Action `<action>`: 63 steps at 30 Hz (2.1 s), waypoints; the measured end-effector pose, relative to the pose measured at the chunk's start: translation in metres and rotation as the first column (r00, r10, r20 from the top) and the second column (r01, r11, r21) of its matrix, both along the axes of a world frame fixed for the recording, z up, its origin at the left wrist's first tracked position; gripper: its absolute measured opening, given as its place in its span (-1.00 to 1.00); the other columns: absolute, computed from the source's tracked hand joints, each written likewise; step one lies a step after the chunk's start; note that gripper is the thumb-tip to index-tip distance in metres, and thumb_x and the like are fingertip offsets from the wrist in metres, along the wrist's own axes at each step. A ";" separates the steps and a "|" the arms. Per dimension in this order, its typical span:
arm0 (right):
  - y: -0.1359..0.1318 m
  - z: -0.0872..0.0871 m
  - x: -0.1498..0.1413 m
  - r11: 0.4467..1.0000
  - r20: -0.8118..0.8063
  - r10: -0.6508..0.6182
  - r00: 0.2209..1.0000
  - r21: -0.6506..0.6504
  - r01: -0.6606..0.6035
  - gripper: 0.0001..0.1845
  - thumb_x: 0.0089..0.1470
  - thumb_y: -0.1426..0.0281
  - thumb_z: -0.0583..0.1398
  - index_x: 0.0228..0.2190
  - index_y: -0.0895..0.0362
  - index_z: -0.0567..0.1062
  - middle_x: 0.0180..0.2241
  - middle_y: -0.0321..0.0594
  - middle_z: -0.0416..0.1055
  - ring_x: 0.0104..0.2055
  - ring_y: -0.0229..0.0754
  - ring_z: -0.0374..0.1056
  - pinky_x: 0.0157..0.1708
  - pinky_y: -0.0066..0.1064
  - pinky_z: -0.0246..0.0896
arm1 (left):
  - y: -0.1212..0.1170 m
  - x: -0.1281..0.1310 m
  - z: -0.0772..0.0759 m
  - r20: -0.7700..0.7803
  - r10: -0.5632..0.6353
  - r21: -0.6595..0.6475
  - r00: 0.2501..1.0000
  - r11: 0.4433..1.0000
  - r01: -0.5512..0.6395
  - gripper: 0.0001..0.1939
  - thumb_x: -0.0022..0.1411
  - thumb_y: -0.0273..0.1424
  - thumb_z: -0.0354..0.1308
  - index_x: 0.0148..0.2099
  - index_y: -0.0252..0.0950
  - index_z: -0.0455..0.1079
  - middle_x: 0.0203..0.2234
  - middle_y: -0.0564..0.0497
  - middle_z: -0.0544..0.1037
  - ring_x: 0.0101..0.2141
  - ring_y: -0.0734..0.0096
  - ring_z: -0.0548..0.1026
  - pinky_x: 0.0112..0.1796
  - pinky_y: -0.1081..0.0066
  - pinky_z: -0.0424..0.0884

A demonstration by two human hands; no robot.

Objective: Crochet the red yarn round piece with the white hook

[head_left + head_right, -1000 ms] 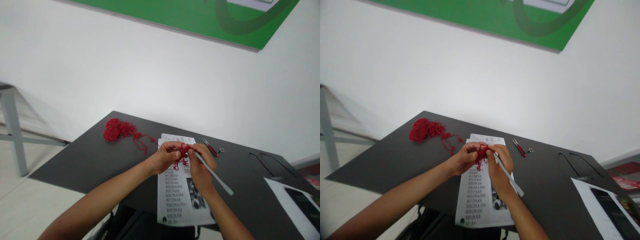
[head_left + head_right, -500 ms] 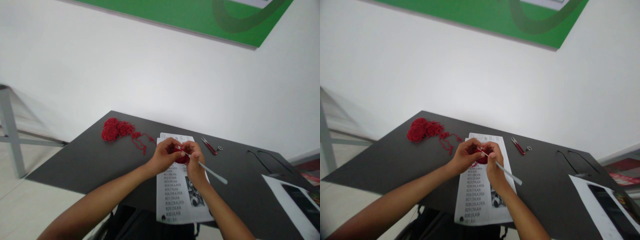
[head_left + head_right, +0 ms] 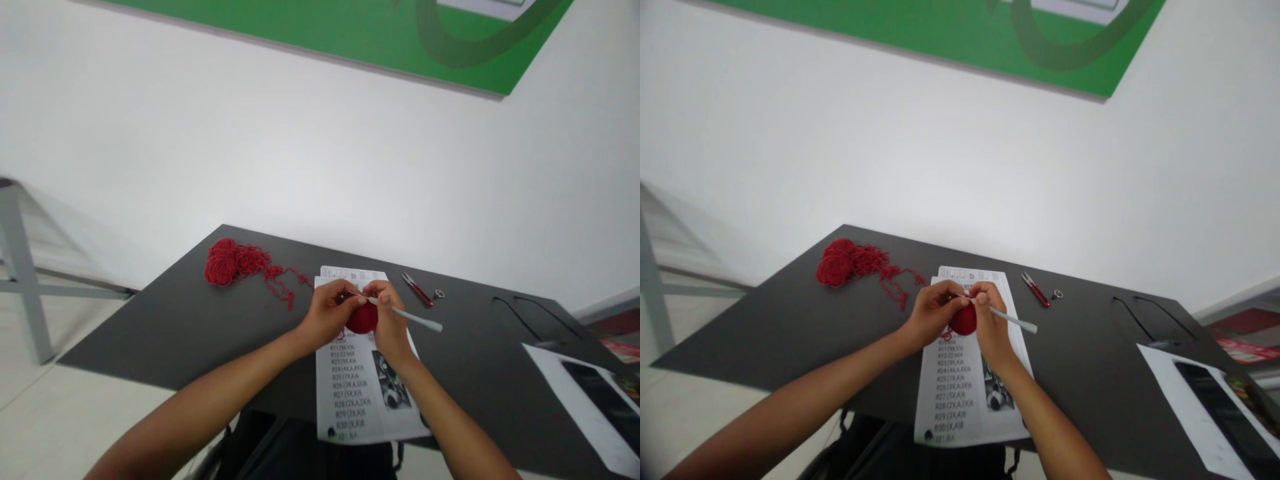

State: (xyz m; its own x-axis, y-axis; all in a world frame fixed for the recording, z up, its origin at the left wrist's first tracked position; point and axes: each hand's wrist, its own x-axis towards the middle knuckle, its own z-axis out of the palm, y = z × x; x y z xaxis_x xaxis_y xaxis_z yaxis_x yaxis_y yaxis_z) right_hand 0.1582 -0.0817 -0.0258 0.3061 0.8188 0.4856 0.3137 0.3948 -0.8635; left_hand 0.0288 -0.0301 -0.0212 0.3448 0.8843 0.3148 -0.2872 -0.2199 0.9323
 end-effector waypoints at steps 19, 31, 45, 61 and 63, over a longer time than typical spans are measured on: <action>0.011 -0.013 -0.006 0.989 -0.335 0.030 0.942 -0.130 -0.078 -0.63 0.03 0.08 0.38 -0.34 0.14 0.56 -0.40 -0.22 0.57 -0.38 -0.20 0.43 -0.30 -0.35 0.38 | 0.012 -0.001 -0.005 0.140 0.012 -0.199 0.990 0.980 0.016 -0.52 -0.05 -0.06 0.47 -0.51 -0.31 0.34 -0.63 0.14 0.34 -0.57 0.57 0.21 -0.51 0.52 0.12; 0.020 -0.012 -0.005 0.959 -0.617 0.132 0.776 -0.117 -0.256 -0.47 -0.13 -0.03 0.44 -0.45 0.10 0.38 -0.53 -0.37 0.41 -0.54 -0.31 0.25 -0.49 -0.44 0.26 | 0.009 -0.003 -0.004 0.317 -0.236 -0.474 0.919 0.800 0.369 -0.50 -0.15 -0.17 0.56 -0.48 -0.32 0.31 -0.60 0.14 0.36 -0.58 0.59 0.28 -0.51 0.54 0.21; 0.009 -0.010 -0.015 0.913 -0.424 0.224 0.878 -0.224 -0.341 -0.57 -0.09 0.07 0.44 -0.42 0.16 0.52 -0.53 -0.32 0.45 -0.49 -0.30 0.30 -0.45 -0.45 0.24 | 0.020 -0.003 -0.005 0.402 0.046 -0.399 0.915 0.908 0.130 -0.48 -0.07 -0.09 0.51 -0.43 -0.28 0.27 -0.56 0.16 0.42 -0.53 0.57 0.33 -0.46 0.53 0.28; 0.006 -0.005 -0.006 0.998 -0.327 0.056 0.943 0.019 -0.053 -0.74 0.15 0.16 0.31 -0.25 0.05 0.43 -0.47 -0.41 0.39 -0.57 -0.39 0.19 -0.58 -0.55 0.14 | 0.012 0.000 -0.002 0.410 -0.094 -0.388 0.907 0.882 0.267 -0.52 0.00 -0.13 0.49 -0.35 -0.29 0.29 -0.51 0.12 0.44 -0.52 0.56 0.36 -0.46 0.53 0.32; 0.003 -0.006 -0.005 0.999 -0.181 0.001 0.983 0.041 0.006 -0.76 0.15 0.18 0.31 -0.26 0.07 0.49 -0.42 -0.35 0.44 -0.51 -0.36 0.27 -0.52 -0.53 0.23 | 0.017 -0.001 -0.005 0.373 -0.113 -0.382 0.921 0.886 0.263 -0.51 -0.01 -0.11 0.49 -0.35 -0.29 0.30 -0.52 0.13 0.43 -0.53 0.55 0.35 -0.48 0.52 0.31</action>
State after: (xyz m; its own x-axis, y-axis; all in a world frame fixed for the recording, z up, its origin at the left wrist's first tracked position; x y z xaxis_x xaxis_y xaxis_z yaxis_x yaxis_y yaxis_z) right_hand 0.1531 -0.0785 -0.0318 0.3942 0.7983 0.4552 0.1547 0.4306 -0.8892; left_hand 0.0283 -0.0135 -0.0261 0.4599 0.8861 0.0566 -0.5901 0.2574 0.7652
